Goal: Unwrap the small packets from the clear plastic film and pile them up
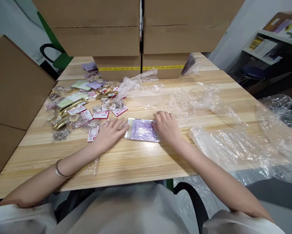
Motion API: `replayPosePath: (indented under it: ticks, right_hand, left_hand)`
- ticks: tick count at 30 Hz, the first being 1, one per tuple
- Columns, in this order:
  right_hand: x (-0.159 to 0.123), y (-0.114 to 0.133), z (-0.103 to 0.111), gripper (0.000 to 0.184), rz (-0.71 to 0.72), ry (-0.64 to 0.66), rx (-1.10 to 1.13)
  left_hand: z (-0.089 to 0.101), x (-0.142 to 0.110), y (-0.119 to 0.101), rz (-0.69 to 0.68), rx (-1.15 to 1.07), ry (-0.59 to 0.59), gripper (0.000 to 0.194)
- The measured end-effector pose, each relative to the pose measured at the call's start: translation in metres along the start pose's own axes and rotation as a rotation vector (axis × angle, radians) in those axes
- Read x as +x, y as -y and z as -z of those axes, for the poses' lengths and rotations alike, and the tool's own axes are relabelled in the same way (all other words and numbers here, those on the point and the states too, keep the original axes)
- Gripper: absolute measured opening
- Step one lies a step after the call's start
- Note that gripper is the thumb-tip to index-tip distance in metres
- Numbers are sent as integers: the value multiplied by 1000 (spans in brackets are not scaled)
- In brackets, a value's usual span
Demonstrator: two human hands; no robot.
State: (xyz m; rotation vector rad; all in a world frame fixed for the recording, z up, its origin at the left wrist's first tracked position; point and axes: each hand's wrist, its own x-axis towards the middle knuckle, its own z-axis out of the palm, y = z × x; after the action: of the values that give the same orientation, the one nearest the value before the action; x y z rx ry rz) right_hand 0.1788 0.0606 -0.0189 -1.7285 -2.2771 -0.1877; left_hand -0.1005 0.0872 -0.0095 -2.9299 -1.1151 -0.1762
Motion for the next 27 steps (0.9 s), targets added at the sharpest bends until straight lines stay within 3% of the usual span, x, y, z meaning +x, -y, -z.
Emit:
replayPosePath:
  ticks: [2,4,7,9,10,11,13,16,18,20,23,25,27]
  right_hand:
    - [-3,21,4,50,94,-20,38]
    - [-5,44,1,57,196,34,103]
    - [-7,65,-14,66,257,115,147]
    - [-7,69,-25,59,254,129,146]
    - [-7,68,-28,56,256,130,141]
    - [-8,66,-31,53,262,128,138]
    - [-8,62,-31,51,284,123,138]
    - [-10,59,-27,53,299,133,160]
    - [-12,60,-24,56,299,151,196]
    - [-12,62,-23,63,280,165,257]
    - [-12,58,-18,79,250,187,424]
    - [-12,47,-8,86,243,227,563]
    - [-15,31,7,80,197,255,644]
  left_hand:
    - [6,-12,-9,-3,-64,-54,36]
    - [12,-25,-20,64,-259,-38,31]
    - [13,-41,-36,334,-822,187,40]
    - [10,-47,-45,561,-1265,334,53]
    - [8,-50,-49,648,-1451,343,57]
    - [6,-51,-51,707,-1596,290,58]
    - [0,-52,-55,747,-1751,68,49]
    - [-8,-50,-56,750,-1687,-161,42]
    - [-10,-46,-55,776,-1434,-211,46]
    - [-9,-40,-54,717,-1093,-258,49]
    - [-9,-24,-60,410,-758,-270,56]
    - [-12,-10,-68,207,-687,-213,62]
    - [-19,2,-78,99,-631,-132,65]
